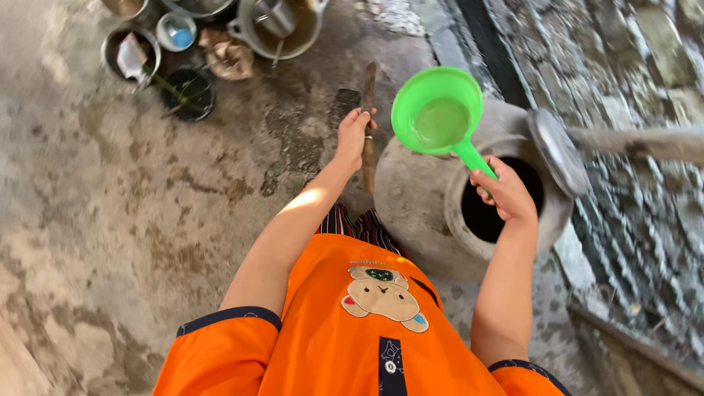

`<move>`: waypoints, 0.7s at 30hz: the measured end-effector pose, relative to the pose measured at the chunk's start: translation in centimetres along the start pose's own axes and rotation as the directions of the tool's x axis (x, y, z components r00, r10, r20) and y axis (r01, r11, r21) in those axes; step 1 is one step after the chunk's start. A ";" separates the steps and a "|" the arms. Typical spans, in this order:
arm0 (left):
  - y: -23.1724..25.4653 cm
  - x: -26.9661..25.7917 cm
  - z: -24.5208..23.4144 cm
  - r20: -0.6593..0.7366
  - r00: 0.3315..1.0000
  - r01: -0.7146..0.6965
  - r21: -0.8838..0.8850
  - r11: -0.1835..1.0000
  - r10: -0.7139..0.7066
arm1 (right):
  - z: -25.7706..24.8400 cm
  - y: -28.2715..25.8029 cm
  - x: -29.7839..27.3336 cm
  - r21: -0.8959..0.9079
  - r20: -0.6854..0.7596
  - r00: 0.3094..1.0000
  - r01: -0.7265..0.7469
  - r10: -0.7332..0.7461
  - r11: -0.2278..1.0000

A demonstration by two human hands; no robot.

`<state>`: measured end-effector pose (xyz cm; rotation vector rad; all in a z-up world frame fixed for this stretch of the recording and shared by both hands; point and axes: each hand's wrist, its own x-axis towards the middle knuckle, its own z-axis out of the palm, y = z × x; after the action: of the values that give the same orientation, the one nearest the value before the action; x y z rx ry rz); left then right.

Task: The person holds a green ladle and pours water from a large stone jar onto several dishes and pots on the ground, then uses a wooden tool to scrub the items while rinsing.

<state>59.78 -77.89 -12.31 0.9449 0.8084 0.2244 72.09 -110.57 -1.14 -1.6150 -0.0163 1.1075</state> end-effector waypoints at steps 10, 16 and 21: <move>5.6 4.7 -21.1 -0.306 0.950 -0.163 -0.339 0.927 0.055 | 18.6 -6.1 12.4 -0.061 0.127 0.989 0.079 -0.071 0.995; 10.9 6.8 -33.3 -0.397 0.916 -0.195 -0.314 0.929 0.058 | 31.3 -8.9 18.9 -0.025 0.138 0.989 0.056 -0.052 0.998; 15.1 7.6 -39.4 -0.411 0.910 -0.202 -0.349 0.915 0.044 | 38.8 -10.1 23.4 -0.062 0.158 0.984 0.096 -0.085 0.993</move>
<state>39.81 -40.25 -17.07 0.5799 1.0292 0.6824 65.15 -64.91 -5.74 -1.5694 -0.2311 1.1705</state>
